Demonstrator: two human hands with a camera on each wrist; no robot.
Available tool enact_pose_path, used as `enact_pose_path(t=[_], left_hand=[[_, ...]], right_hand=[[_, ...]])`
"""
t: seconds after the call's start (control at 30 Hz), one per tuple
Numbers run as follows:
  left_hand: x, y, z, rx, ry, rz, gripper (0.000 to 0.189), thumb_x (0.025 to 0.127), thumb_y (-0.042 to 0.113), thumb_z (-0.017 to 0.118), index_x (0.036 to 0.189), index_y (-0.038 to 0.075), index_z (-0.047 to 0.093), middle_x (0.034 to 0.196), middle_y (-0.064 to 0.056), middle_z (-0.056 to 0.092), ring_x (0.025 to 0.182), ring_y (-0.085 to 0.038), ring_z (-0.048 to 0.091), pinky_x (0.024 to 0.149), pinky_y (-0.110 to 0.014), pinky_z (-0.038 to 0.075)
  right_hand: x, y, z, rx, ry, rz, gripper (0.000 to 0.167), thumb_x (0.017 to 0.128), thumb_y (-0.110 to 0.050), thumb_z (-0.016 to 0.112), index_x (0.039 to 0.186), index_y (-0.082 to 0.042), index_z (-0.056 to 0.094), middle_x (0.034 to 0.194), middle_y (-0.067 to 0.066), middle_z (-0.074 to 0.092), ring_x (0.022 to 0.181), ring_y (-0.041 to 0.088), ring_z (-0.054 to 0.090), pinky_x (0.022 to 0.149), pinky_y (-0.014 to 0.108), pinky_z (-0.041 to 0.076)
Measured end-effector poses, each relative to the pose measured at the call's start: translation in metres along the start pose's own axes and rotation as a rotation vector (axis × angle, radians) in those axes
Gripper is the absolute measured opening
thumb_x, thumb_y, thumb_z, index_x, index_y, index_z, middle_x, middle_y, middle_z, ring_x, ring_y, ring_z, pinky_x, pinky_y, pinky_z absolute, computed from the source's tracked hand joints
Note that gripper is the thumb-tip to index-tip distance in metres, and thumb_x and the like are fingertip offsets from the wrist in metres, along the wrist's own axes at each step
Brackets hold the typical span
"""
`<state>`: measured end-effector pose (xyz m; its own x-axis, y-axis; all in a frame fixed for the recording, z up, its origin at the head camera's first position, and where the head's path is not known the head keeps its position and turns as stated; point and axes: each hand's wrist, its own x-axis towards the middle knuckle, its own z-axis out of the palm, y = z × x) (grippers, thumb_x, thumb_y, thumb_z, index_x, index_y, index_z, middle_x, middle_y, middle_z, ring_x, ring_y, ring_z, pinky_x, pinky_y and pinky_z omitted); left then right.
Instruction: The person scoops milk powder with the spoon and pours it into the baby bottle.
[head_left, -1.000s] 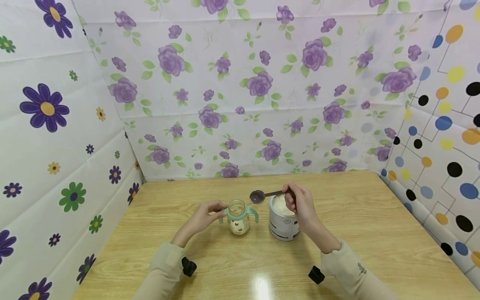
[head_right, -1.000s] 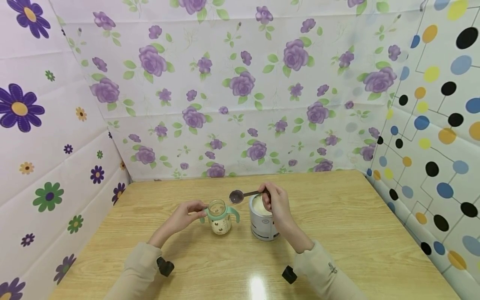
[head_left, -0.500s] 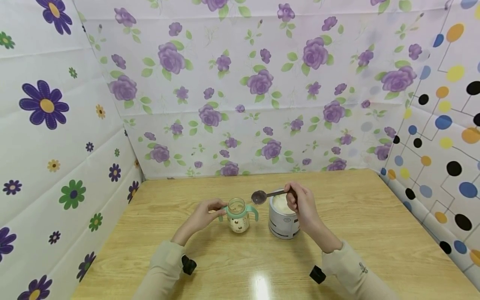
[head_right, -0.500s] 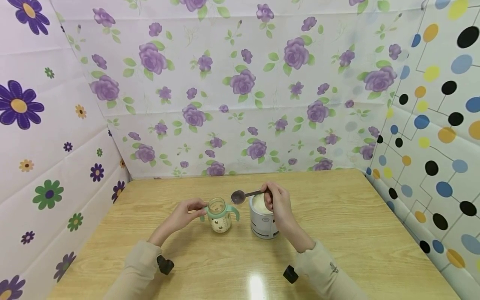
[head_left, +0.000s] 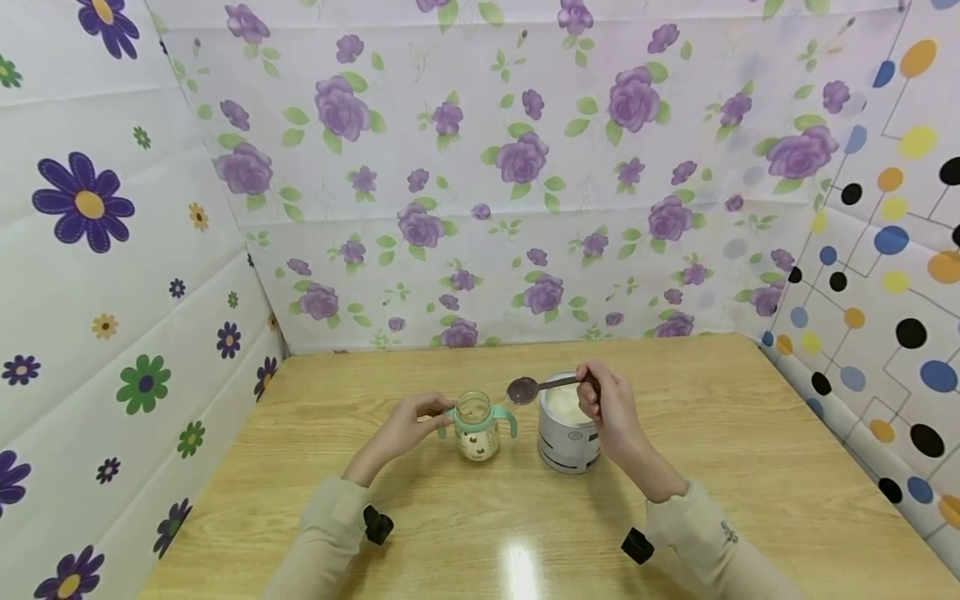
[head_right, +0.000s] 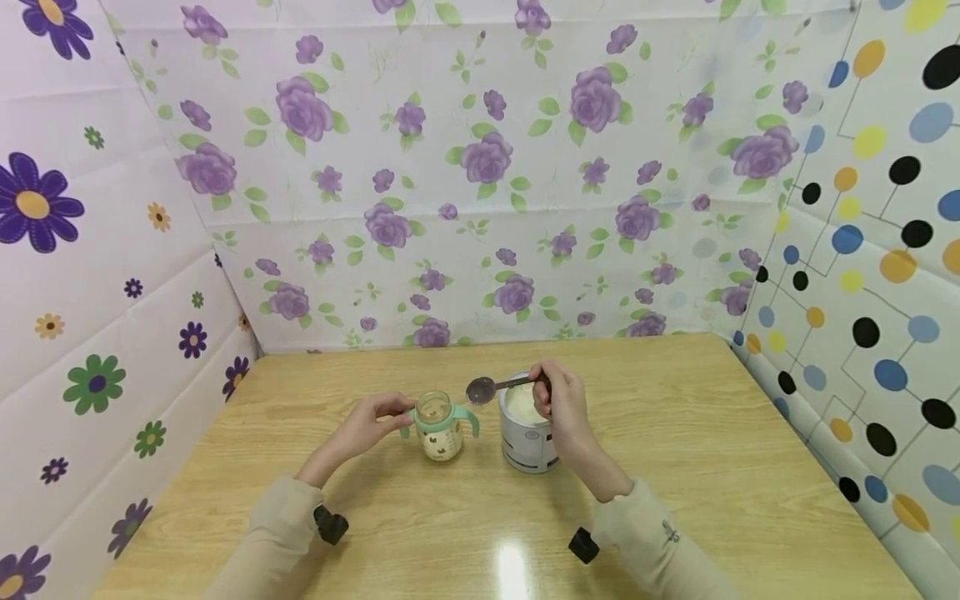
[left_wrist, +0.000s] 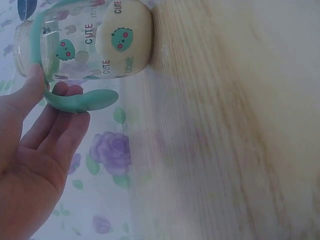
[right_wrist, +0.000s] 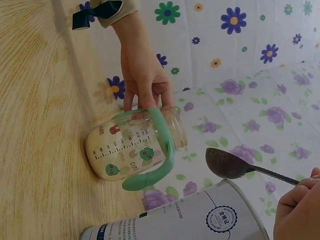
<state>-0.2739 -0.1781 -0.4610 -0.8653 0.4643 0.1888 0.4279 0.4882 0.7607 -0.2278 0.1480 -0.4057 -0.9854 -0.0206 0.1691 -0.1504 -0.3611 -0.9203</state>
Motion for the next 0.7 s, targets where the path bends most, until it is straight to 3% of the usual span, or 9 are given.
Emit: enact_pose_path(t=[0.23, 0.7], left_hand=[[0.0010, 0.0003, 0.0001, 0.003, 0.000, 0.001, 0.023, 0.093, 0.020, 0.065, 0.114, 0.015, 0.069, 0.112, -0.002, 0.069, 0.101, -0.018, 0.065, 0.090, -0.033, 0.055], [-0.0004, 0.0048, 0.0003, -0.015, -0.001, -0.008, 0.024, 0.093, 0.018, 0.065, 0.116, 0.013, 0.069, 0.110, -0.004, 0.069, 0.101, -0.020, 0.065, 0.088, -0.031, 0.056]], right_hand=[[0.0011, 0.0007, -0.0022, 0.017, 0.016, 0.004, 0.035, 0.107, -0.021, 0.035, 0.079, -0.012, 0.053, 0.053, -0.008, 0.038, 0.042, 0.002, 0.030, 0.041, 0.015, 0.025], [0.0040, -0.0052, -0.0076, 0.101, 0.051, -0.017, 0.035, 0.106, -0.016, 0.033, 0.077, -0.011, 0.052, 0.050, -0.008, 0.037, 0.043, 0.005, 0.025, 0.050, 0.029, 0.009]])
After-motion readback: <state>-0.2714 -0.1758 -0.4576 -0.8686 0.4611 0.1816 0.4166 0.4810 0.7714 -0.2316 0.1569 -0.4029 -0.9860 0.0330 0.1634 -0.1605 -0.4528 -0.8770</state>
